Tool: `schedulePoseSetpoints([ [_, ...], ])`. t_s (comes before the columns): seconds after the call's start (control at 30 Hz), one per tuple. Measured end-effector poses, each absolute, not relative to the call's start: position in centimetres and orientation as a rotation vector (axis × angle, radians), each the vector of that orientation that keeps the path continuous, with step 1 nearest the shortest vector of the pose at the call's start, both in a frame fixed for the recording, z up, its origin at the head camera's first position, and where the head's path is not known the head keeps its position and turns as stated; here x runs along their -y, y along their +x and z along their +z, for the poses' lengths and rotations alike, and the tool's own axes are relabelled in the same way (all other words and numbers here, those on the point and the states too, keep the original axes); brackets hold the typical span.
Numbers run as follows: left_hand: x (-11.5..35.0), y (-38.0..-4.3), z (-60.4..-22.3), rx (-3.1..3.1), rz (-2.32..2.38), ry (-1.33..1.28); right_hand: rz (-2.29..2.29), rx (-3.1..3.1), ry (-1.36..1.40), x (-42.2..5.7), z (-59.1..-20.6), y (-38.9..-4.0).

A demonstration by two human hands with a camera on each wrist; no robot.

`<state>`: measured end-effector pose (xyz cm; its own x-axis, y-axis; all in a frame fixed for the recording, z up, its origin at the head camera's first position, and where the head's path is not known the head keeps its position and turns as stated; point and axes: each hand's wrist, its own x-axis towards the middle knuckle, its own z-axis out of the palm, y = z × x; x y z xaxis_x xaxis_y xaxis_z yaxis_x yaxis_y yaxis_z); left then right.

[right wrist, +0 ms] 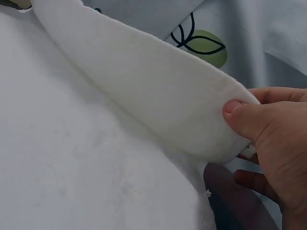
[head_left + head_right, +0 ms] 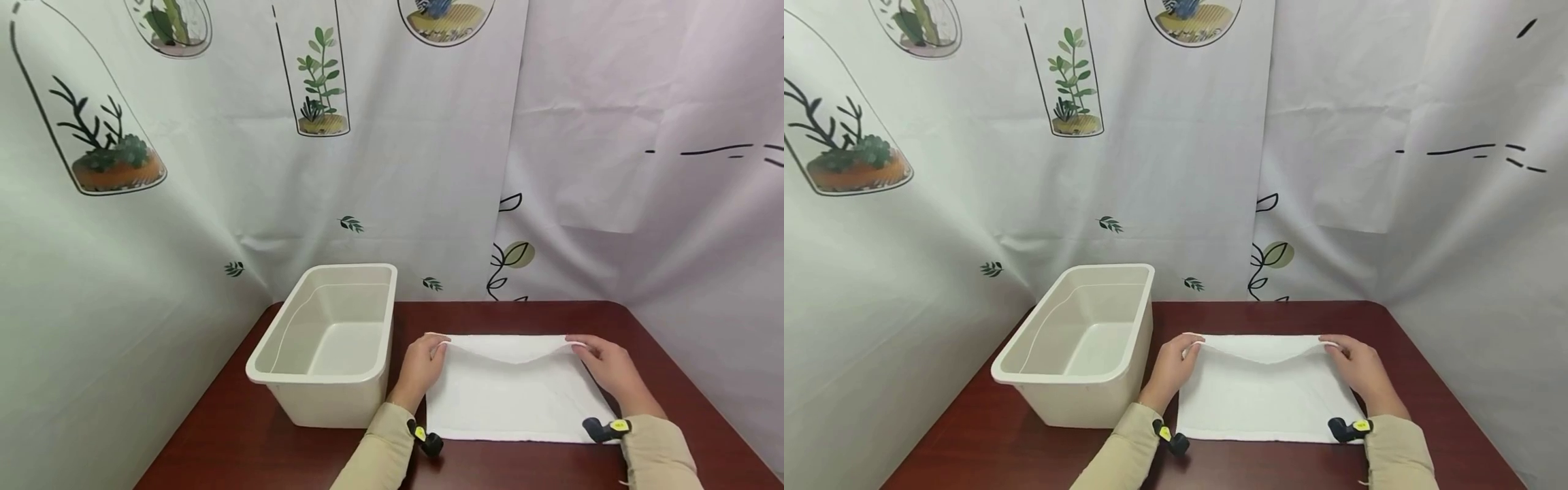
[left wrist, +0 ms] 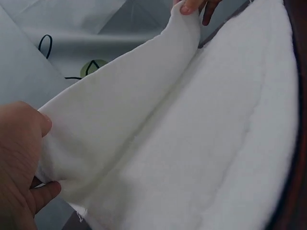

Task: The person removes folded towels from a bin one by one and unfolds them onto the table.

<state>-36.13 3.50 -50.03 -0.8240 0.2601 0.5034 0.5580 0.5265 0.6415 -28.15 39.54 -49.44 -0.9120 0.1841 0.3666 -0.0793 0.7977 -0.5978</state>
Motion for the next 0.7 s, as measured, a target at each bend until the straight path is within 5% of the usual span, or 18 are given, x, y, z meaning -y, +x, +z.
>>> schedulePoseSetpoints([
  [0.7, -1.7, -33.9, -52.7, 2.532, -0.476, -1.162, 0.589, 2.736, 0.269, -40.7, -52.7, -26.1],
])
